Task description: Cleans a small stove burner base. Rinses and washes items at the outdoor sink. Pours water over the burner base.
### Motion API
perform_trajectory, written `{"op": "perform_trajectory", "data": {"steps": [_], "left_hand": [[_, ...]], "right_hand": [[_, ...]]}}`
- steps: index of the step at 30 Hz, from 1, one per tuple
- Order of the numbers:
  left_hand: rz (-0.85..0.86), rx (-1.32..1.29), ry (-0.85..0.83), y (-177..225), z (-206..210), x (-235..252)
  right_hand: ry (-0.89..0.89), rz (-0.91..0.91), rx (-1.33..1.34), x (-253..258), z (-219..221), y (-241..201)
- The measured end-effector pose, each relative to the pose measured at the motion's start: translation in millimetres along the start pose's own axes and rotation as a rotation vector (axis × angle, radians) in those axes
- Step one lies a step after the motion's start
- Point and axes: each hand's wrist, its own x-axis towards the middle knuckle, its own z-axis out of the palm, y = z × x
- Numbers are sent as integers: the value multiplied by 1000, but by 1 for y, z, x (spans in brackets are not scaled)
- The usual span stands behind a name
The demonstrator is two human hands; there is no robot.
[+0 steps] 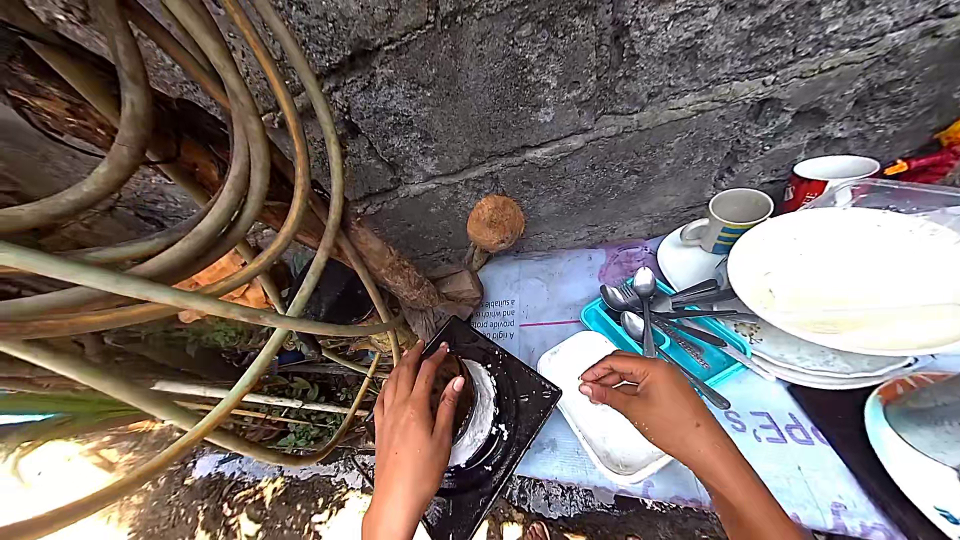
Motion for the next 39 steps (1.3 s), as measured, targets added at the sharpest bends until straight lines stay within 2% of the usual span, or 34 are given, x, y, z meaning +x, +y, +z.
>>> {"op": "perform_trajectory", "data": {"steps": [1,3,6,10,13,19,22,25,27,30,34,37,39], "left_hand": [[1,2,1,0,0,0],[7,0,-2,-1,0,0],[13,5,6,0,1,0],[16,17,18,0,1,0],[15,17,15,-1,1,0],[11,15,19,-1,2,-1],[8,15,14,0,2,-1],[4,20,9,0,3,-1],[6,22,10,0,3,-1],[8,24,2,0,2,0],[8,27,8,0,3,-1],[8,32,7,0,3,0],[7,28,10,0,3,-1]], "right_hand": [[44,-81,125,0,7,-12],[3,-171,261,2,24,-37],[-87,-137,253,10,51,-58],[-61,-73,243,19,79,-62],[7,-123,282,16,95,-61],[82,-194,240,-5,90,-54],[-59,-159,309,-25,94,-60],[-229,-155,215,-42,107,-73],[-201,-177,180,-47,118,-75],[-50,-198,232,-48,128,-70],[-100,-196,313,-49,133,-74],[-28,-199,372,-50,143,-73],[18,-237,319,-50,149,-72]]}}
